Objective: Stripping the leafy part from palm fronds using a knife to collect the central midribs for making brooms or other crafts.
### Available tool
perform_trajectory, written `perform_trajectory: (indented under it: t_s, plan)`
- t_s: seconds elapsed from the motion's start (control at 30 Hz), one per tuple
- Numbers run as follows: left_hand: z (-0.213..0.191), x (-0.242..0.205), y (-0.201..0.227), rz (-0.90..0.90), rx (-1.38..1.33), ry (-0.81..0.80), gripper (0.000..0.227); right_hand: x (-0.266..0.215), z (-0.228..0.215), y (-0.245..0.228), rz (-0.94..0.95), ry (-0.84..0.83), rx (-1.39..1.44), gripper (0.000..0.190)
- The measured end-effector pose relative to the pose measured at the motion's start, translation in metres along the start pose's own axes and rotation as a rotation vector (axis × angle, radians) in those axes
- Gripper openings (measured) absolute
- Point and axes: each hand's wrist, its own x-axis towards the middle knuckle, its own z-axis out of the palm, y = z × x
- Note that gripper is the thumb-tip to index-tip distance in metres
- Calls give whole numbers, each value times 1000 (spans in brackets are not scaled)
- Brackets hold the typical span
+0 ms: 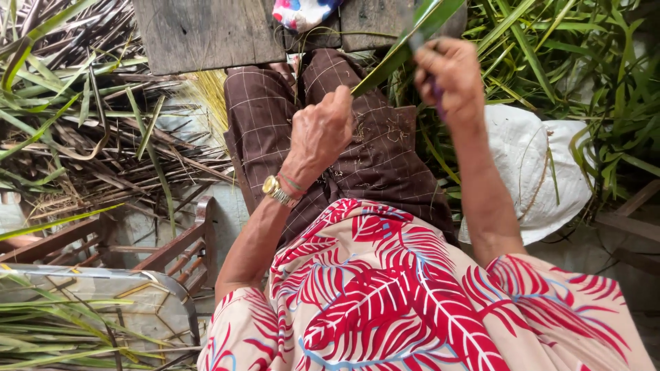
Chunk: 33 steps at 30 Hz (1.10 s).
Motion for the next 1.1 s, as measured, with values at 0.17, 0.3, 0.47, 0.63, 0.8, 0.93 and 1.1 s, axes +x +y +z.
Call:
perform_trajectory:
  t_s: [0.17, 0.3, 0.47, 0.63, 0.8, 0.93, 1.1]
  plan:
    - [-45, -25, -17, -66, -111, -82, 14, 24, -67, -32, -226, 124, -33, 8]
    - [-82, -37, -28, -65, -179, -87, 10, 58, -150, -30, -189, 430, 249, 21]
    - [-101, -40, -45, -141, -412, 34, 14, 100, -300, 10, -101, 783, 360, 21]
    - [-65, -4, -10, -38, -518, 215, 3, 44, -226, 14, -201, 938, 183, 25]
    - [3, 42, 48, -8, -919, 218, 8, -40, -41, 23, -116, 2, 255, 23]
    - [15, 54, 84, -43, -1065, 160, 3, -31, -22, 54, -194, -165, 458, 46]
    - [22, 58, 101, -53, -957, 343, 2, -18, -25, 47, -274, 198, 447, 13]
